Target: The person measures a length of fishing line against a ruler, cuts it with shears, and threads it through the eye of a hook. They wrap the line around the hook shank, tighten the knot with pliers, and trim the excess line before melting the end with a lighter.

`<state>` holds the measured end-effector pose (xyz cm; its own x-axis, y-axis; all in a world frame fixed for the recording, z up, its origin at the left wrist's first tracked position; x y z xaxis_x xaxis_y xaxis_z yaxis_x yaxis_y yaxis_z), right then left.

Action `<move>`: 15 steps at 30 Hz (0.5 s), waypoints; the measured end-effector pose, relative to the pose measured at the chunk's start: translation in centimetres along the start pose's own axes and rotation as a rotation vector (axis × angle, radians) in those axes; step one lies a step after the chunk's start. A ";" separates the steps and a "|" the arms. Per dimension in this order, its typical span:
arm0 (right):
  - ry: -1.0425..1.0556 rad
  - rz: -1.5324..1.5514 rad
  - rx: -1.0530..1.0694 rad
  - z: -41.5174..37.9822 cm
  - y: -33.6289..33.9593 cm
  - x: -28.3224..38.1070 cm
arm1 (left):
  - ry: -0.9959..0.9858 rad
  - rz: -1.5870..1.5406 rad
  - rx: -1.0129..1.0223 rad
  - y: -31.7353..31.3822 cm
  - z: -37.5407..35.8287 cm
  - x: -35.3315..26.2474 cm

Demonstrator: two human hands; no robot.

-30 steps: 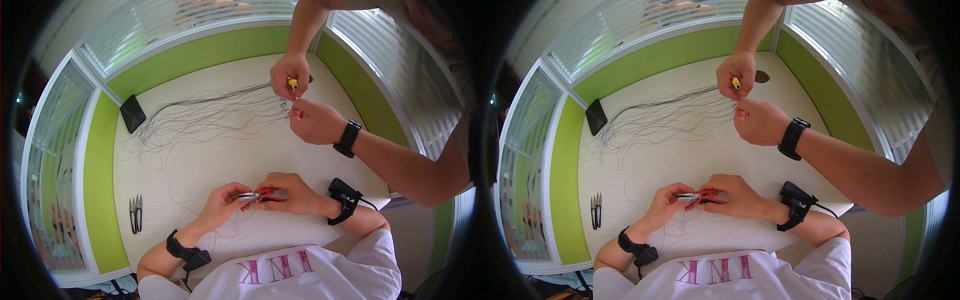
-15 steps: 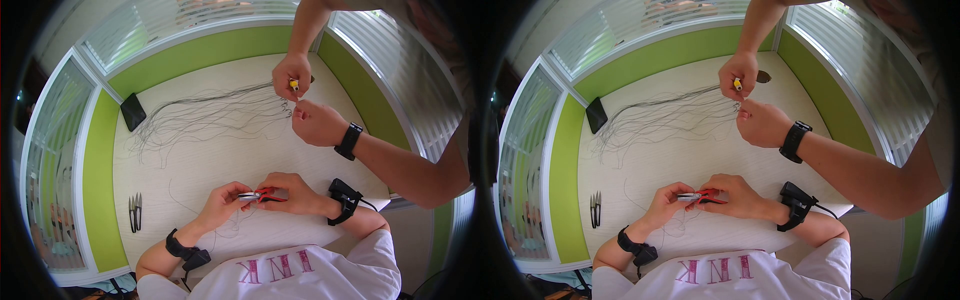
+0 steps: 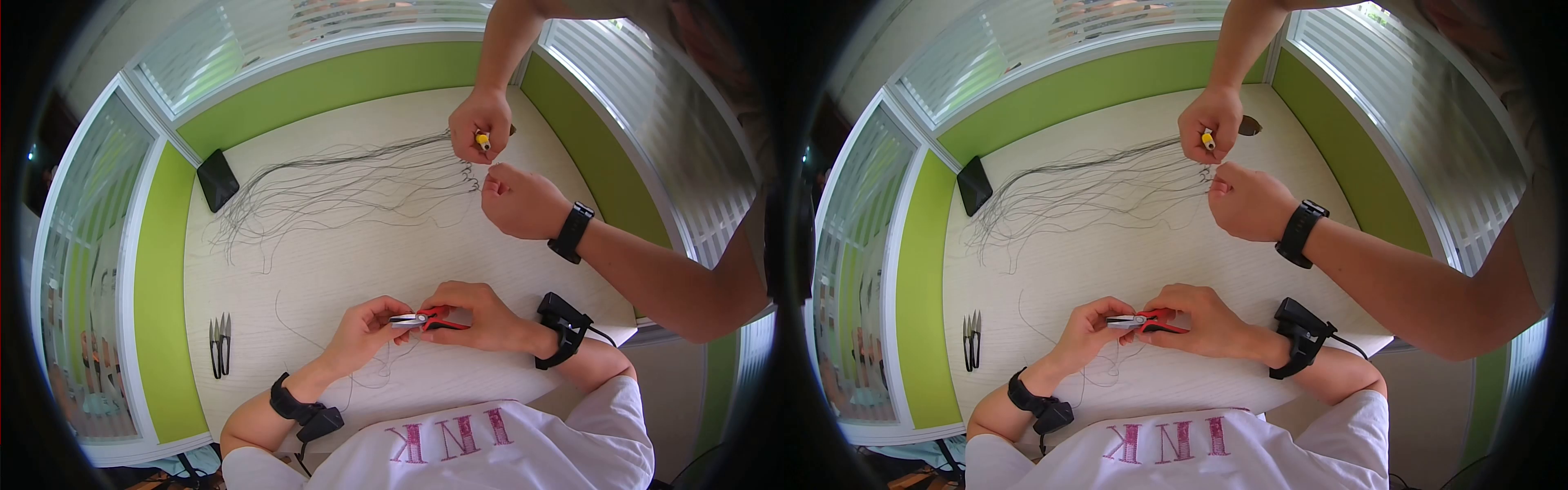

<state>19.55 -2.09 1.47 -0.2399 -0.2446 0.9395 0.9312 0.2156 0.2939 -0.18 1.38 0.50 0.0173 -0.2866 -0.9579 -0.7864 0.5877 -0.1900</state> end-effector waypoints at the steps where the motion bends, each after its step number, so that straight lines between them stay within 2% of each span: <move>1: 0.003 -0.006 0.000 0.0 0.0 0.0 | 0.004 0.000 0.000 0.0 0.0 0.0; 15: 0.024 -0.016 -0.015 0.0 0.1 0.0 | 0.004 -0.022 0.008 0.0 0.0 0.1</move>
<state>19.58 -2.06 1.54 -0.2487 -0.2704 0.9301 0.9312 0.1974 0.3064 -0.13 1.39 0.45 0.0318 -0.3027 -0.9526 -0.7812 0.5870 -0.2126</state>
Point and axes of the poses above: each hand's wrist, its own z-axis towards the middle knuckle, its own y-axis out of the back of the hand, x = y × z, the point moved 2 cm from there along z, towards the middle knuckle, and after that the axes turned 6 degrees about -x, right-handed, at the moved point
